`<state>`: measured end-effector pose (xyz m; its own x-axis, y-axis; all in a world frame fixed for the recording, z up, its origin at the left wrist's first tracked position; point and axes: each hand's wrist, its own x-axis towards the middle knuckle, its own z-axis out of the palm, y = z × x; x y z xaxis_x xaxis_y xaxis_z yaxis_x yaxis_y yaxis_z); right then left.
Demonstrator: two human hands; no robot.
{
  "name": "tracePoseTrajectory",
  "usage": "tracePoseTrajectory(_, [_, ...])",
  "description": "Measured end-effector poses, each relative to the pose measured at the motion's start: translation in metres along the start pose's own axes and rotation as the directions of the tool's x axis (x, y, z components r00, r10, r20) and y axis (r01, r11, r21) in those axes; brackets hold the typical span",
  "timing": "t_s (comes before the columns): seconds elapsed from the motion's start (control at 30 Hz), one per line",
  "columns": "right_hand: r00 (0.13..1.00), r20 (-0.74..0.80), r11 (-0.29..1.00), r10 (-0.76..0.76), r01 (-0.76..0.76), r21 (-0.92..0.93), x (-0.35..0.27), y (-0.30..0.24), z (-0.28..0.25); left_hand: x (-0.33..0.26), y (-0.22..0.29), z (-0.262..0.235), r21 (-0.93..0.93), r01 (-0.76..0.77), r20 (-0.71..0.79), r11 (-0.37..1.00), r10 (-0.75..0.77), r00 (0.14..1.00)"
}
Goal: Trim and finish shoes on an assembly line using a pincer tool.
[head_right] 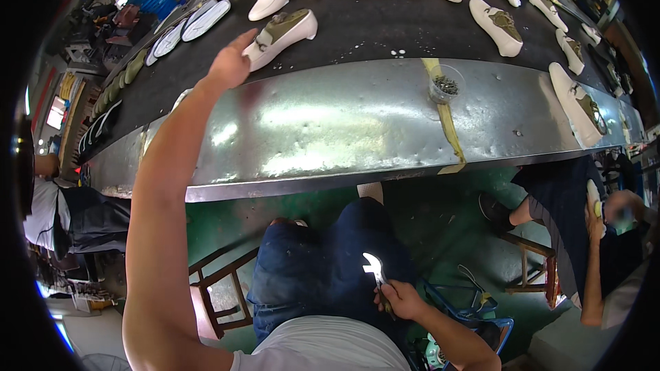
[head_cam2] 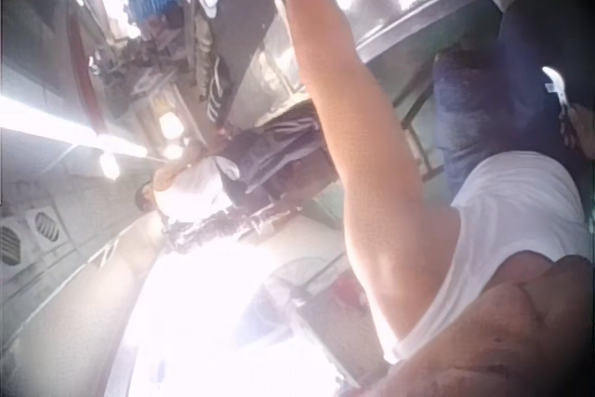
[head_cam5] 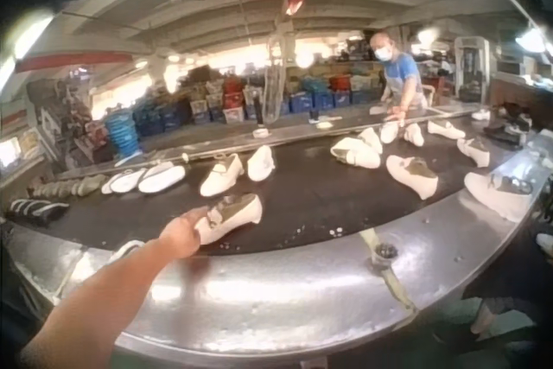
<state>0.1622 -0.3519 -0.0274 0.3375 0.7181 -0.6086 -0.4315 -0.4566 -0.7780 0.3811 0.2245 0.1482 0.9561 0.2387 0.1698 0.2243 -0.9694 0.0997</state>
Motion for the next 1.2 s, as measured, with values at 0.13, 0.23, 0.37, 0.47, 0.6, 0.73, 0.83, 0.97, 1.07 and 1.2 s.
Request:
tracePoseTrajectory(0.13, [1.000, 0.003, 0.999, -0.017, 0.017, 0.049, 0.005, 0.008, -0.001, -0.043, -0.074, -0.044, 0.315, 0.367, 0.088, 0.875, -0.412, 0.907])
tracePoseTrajectory(0.23, [0.998, 0.009, 0.994, -0.057, 0.056, 0.089, 0.005, 0.019, 0.000, -0.082, -0.107, -0.074, 0.023, 0.749, 0.586, 0.662, -0.616, 0.526])
tracePoseTrajectory(0.37, [0.999, 0.008, 0.995, -0.045, 0.044, 0.091, 0.008, 0.021, 0.006, -0.135, -0.142, -0.070, -0.263, 0.689, 0.475, 0.676, -0.531, 0.702])
tracePoseTrajectory(0.47, [0.999, -0.006, 0.999, -0.032, 0.032, 0.017, 0.001, 0.016, 0.012, -0.181, -0.095, -0.094, -0.785, 0.543, 0.521, 0.298, -0.155, 0.839])
tracePoseTrajectory(0.6, [0.994, -0.065, 0.978, 0.083, -0.094, -0.186, -0.004, 0.009, 0.018, -0.264, 0.008, -0.078, -0.938, 0.345, 0.347, -0.041, -0.156, 0.925])
tracePoseTrajectory(0.73, [0.984, -0.064, 0.973, -0.166, 0.153, -0.172, -0.022, -0.016, 0.038, -0.368, 0.104, -0.001, -0.903, 0.283, 0.320, -0.323, -0.067, 0.945])
tracePoseTrajectory(0.83, [0.974, -0.023, 0.945, -0.226, 0.214, -0.249, -0.039, -0.056, 0.061, -0.424, 0.151, 0.078, -0.915, 0.363, 0.384, -0.178, -0.098, 0.918])
tracePoseTrajectory(0.97, [0.989, 0.067, 0.933, -0.135, 0.150, -0.328, -0.050, -0.098, 0.086, -0.433, 0.164, 0.085, -0.912, 0.353, 0.375, -0.208, -0.075, 0.924])
tracePoseTrajectory(1.07, [0.965, 0.138, 0.944, -0.224, 0.250, -0.214, -0.039, -0.090, 0.096, -0.440, 0.160, 0.088, -0.943, 0.300, 0.302, -0.144, 0.008, 0.953])
tracePoseTrajectory(1.2, [0.973, 0.202, 0.991, -0.113, 0.124, -0.041, -0.026, -0.093, 0.095, -0.441, 0.161, 0.067, -0.970, 0.158, 0.167, 0.185, 0.033, 0.985])
